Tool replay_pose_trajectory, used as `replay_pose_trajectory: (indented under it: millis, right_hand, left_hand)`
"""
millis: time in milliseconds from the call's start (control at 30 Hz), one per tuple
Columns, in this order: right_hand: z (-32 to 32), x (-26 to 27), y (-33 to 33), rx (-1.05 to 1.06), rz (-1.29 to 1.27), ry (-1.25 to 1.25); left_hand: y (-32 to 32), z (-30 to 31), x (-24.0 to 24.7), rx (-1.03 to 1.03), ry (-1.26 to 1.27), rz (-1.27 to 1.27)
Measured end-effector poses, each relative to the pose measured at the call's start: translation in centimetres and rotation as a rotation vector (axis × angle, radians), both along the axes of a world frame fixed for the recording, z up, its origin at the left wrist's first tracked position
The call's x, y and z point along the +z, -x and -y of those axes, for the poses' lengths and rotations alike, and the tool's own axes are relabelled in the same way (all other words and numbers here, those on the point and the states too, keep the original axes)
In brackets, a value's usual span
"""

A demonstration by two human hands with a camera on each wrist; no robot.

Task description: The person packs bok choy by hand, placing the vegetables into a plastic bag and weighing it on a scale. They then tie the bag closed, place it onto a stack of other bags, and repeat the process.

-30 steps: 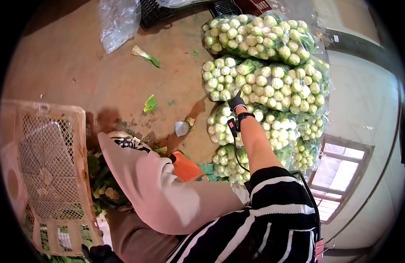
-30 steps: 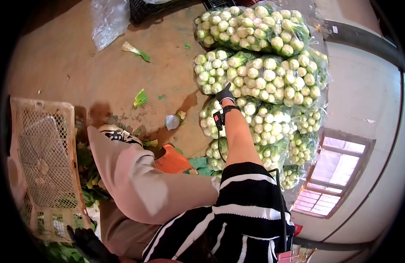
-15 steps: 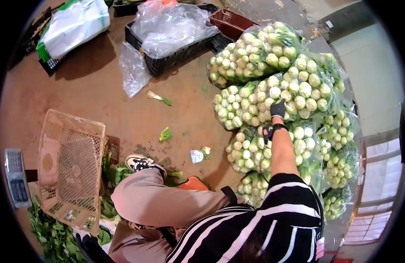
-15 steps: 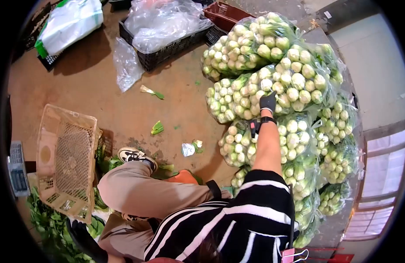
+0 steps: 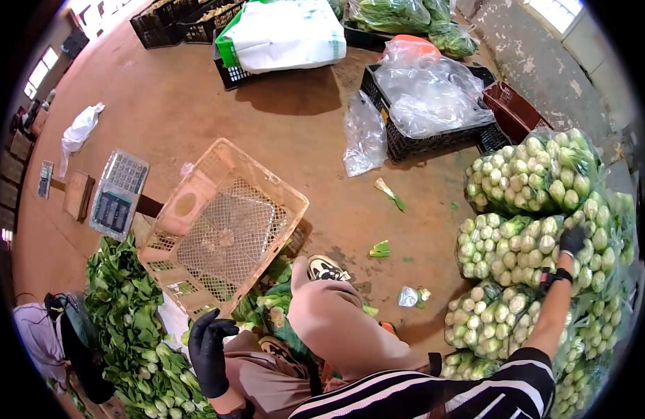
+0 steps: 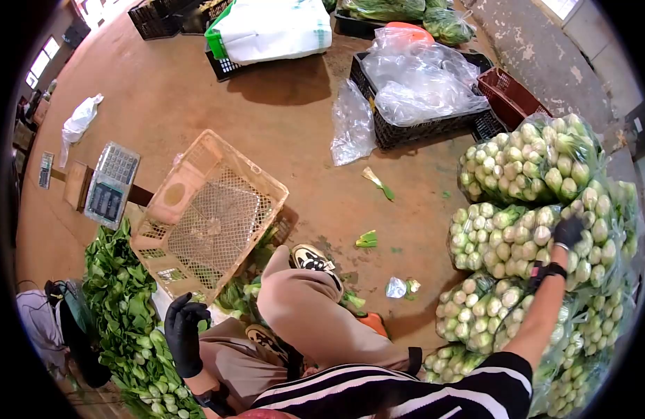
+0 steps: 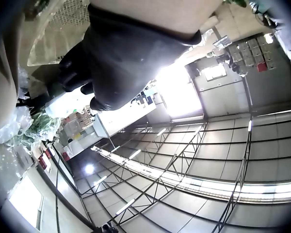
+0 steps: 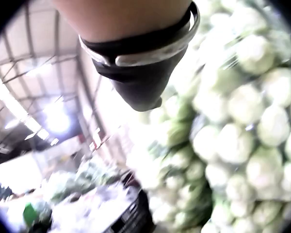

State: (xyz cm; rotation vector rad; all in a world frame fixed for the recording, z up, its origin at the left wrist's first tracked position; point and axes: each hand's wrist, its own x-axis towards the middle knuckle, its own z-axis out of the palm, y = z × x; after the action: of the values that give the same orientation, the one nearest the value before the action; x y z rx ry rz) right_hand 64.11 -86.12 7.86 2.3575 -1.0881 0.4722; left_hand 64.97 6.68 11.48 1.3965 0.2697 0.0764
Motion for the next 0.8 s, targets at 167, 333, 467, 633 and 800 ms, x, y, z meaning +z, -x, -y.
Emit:
replay_pose_trajectory:
  millis: [167, 333, 467, 633, 800]
  right_hand:
    - [-32.7, -6.0, -16.7, 0.581, -0.241, -0.398]
    - [-52.1, -16.1, -24.5, 1.474, -0.695, -0.614]
    - [-55.9, -15.8, -19.5, 1.984, -0.599, -0.774]
    - [-56.6, -9.2, -13.9, 1.405, -0.787, -1.325]
    - [-61.5, -1.4, -5.9, 2.014, -0.746, -1.417]
  left_hand:
    - [0.0, -0.9, 0.6, 0.072, -0.038, -0.04]
    - [8.1, 1.0, 4.9, 0.322, -0.099, -0.256]
    - [11.8, 4.4, 1.7, 0.189, -0.081, -0.019]
    - [13.1, 6.5, 3.1, 0.414, -0.475, 0.118]
    - [28.8, 6.4, -0.2, 1.018, -0.383, 0.193]
